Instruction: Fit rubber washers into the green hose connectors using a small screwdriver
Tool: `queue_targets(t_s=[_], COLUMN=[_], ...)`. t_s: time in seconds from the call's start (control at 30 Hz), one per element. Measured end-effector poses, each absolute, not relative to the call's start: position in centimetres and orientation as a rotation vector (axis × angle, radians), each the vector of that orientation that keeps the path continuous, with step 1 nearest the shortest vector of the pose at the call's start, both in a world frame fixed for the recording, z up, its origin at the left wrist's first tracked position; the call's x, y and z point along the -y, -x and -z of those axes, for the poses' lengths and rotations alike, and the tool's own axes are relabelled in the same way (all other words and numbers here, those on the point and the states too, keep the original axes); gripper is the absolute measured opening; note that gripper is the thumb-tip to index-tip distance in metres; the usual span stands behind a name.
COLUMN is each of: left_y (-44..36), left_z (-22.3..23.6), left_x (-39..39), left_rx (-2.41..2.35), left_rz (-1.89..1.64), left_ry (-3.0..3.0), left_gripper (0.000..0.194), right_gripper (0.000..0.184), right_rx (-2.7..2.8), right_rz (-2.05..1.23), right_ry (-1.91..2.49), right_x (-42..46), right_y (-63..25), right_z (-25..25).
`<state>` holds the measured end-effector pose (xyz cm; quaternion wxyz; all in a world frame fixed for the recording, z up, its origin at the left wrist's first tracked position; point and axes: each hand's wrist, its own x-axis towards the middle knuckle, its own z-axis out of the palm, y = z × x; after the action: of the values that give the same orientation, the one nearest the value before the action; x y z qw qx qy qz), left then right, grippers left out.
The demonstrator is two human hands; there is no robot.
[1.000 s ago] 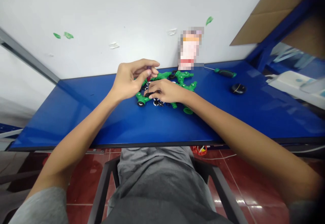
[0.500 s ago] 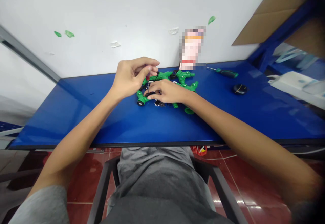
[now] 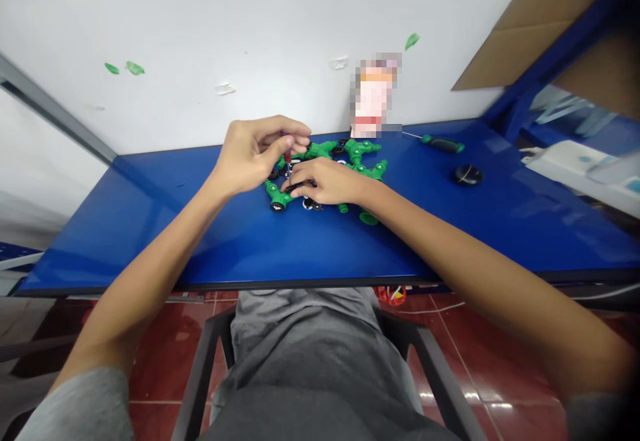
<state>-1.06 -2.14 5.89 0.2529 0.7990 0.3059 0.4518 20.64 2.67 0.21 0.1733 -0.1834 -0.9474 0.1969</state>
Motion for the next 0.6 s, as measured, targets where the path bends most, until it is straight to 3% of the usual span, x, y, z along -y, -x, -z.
queue_targets(t_s=[0.3, 0.6], left_y=[0.5, 0.7], left_z=[-5.0, -5.5], left_x=[1.5, 1.9], left_rx=[-0.847, -0.77], left_rz=[-1.355, -1.212], left_ry=[-2.2, -2.144], left_gripper=[0.038, 0.049], right_gripper=[0.024, 0.026], right_rx=[2.652, 2.653], right_rz=[-0.615, -0.615], right_ry=[0.527, 0.539], right_x=[-2.5, -2.8], right_y=[-20.6, -20.6], right_z=[-0.5, -0.1])
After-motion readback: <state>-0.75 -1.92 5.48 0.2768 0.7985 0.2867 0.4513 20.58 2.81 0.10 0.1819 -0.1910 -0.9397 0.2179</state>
